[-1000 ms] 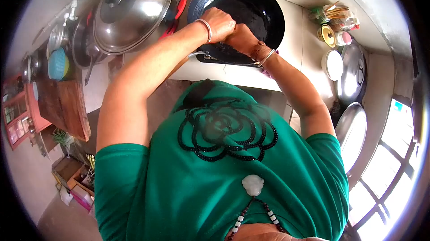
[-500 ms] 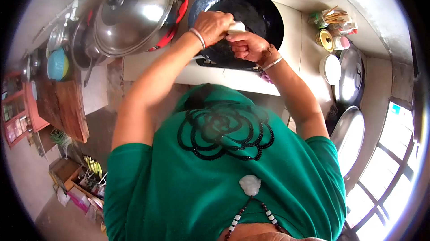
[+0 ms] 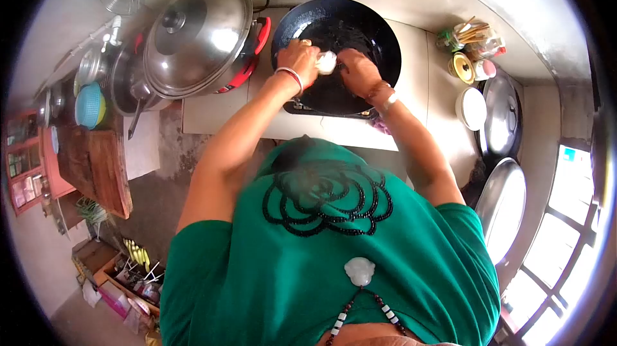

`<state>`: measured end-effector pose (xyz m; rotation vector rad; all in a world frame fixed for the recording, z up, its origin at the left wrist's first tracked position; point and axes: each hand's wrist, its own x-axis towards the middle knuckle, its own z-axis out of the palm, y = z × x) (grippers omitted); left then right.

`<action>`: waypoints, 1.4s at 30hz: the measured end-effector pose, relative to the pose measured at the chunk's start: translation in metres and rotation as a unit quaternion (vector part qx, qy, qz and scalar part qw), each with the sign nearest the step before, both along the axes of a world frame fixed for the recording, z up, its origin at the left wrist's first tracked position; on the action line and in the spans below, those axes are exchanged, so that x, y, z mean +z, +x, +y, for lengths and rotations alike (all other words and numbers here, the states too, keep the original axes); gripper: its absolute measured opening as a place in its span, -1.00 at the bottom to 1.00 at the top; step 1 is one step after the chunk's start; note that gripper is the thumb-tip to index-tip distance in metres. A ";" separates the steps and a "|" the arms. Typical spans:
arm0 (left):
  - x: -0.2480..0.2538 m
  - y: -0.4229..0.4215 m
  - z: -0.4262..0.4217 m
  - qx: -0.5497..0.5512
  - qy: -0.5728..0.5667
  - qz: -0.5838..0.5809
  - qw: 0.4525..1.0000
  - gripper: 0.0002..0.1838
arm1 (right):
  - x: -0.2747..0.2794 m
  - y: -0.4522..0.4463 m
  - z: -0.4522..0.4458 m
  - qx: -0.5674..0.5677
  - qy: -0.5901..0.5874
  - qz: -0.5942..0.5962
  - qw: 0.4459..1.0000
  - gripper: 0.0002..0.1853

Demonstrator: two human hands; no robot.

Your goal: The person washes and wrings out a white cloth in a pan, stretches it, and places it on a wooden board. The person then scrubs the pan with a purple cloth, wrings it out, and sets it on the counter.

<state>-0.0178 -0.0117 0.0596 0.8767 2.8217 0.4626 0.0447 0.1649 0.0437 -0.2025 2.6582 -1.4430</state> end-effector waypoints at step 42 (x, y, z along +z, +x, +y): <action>0.088 0.306 -0.423 0.351 0.708 -0.176 0.587 -0.76 | 0.100 0.127 -0.393 0.334 -0.247 -0.135 0.900 -0.82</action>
